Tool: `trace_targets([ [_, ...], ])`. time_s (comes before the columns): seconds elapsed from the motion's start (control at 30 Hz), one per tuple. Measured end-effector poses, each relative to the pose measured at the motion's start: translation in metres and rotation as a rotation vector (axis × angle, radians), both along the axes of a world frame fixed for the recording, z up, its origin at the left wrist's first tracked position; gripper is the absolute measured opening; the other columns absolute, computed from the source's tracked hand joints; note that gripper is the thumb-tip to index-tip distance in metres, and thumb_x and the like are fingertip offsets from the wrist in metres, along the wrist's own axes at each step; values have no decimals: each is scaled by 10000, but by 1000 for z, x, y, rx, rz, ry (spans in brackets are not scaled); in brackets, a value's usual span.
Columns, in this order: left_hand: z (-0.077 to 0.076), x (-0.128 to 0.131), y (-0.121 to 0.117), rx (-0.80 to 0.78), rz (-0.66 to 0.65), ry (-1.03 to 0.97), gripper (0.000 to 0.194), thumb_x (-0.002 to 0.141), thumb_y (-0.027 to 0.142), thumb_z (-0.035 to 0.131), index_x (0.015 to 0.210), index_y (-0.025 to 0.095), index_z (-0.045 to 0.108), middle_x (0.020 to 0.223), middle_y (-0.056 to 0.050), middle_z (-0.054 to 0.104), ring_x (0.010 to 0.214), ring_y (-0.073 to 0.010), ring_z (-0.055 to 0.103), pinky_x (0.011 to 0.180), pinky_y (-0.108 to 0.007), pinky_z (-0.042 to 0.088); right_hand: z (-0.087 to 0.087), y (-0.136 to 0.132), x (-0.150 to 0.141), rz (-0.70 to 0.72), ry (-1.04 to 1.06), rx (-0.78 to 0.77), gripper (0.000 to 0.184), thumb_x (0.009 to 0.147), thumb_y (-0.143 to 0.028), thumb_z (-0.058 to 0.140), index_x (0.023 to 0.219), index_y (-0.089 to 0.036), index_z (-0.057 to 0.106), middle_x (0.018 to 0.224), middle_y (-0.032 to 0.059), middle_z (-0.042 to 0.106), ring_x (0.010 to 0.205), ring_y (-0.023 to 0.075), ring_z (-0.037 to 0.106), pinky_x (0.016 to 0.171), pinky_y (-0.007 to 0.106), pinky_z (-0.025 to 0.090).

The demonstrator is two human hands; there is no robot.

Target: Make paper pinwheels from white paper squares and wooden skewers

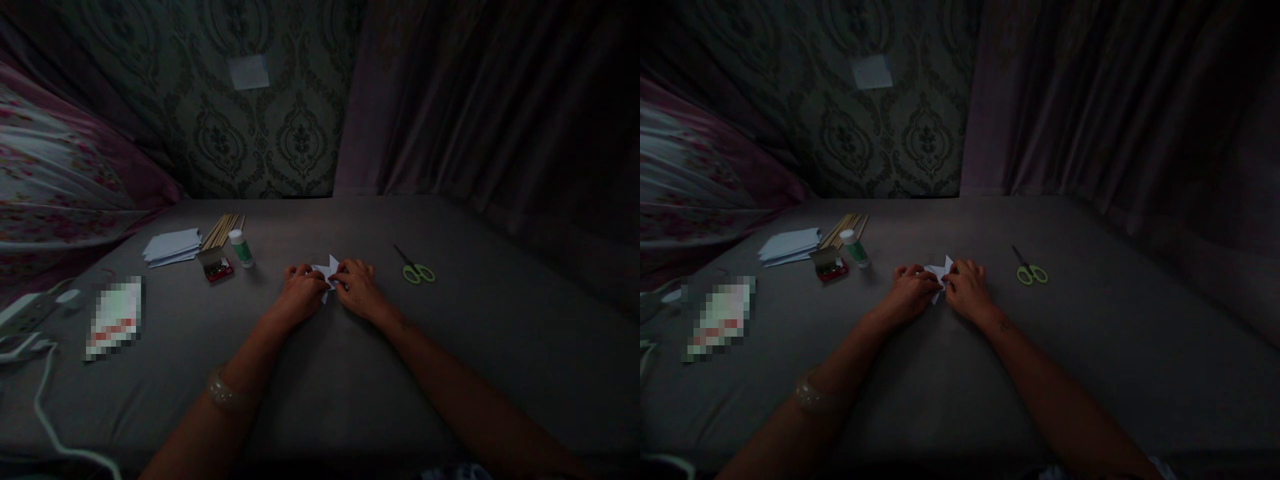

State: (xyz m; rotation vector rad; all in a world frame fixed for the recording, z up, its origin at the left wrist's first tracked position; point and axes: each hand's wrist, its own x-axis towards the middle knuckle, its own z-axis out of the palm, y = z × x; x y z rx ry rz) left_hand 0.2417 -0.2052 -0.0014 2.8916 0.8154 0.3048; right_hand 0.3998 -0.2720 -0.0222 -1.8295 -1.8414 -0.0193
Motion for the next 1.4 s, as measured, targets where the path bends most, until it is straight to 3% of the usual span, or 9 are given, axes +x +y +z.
trace_targets([
  [0.33,-7,-2,5,14,-40,-59,283,818,187,502,968,286,720,1048,-36,699,1056,-275,482,899,-474,257,6,-1,-5,19,-84,-78,282,833,-136,495,947,-229,736,1074,81,605,1040,226,454,884,383,300],
  [0.47,3,5,7,-21,54,-179,242,792,147,483,803,229,710,935,-35,718,985,-233,556,911,-445,283,9,1,-6,21,-103,-103,284,843,-120,479,924,-217,732,1087,89,604,1055,233,450,891,386,304],
  [0.57,14,25,6,-37,111,-361,241,832,162,454,901,202,682,958,-48,707,937,-198,600,915,-406,326,7,6,-8,17,-114,-114,289,854,-112,452,952,-191,712,1133,117,598,1089,257,452,890,405,319],
  [0.67,23,53,2,-64,-59,-415,266,889,238,442,1052,207,650,1091,-57,682,1029,-189,593,969,-379,334,2,15,-9,-16,-72,-82,331,874,-155,448,1159,-172,616,1208,133,582,1134,261,461,924,399,337],
  [0.77,25,79,2,-140,-237,-262,299,918,275,413,905,184,697,997,-60,703,979,-184,620,951,-346,380,-4,25,-8,-64,-63,-35,404,886,-179,432,1282,-154,510,1283,130,543,1179,249,460,999,357,315],
  [0.93,18,98,13,-194,-294,-191,366,936,288,377,861,175,716,990,-70,707,954,-174,635,879,-287,450,-9,33,-2,-64,-122,-53,417,837,-133,468,1247,-169,533,1252,117,572,1157,263,497,1010,345,330],
  [1.1,18,91,16,-151,-353,-149,324,920,250,398,955,178,712,1041,-74,708,1020,-195,624,943,-318,428,-11,32,-4,-29,-170,-57,436,863,-142,399,1285,-163,508,1244,133,575,1153,265,496,997,376,345],
  [1.27,16,62,14,-92,-154,-331,381,951,327,340,1221,210,582,1270,-75,605,1182,-190,529,1012,-357,373,-4,29,-8,62,-192,-46,418,890,-141,390,1285,-161,525,1295,130,542,1185,266,455,975,394,315],
  [1.4,4,30,20,-30,70,-383,301,924,287,414,1130,191,612,1119,-80,665,1066,-202,579,941,-384,380,5,23,-6,94,-204,-121,273,879,-120,445,982,-195,687,1141,105,610,1077,248,481,870,394,328],
])
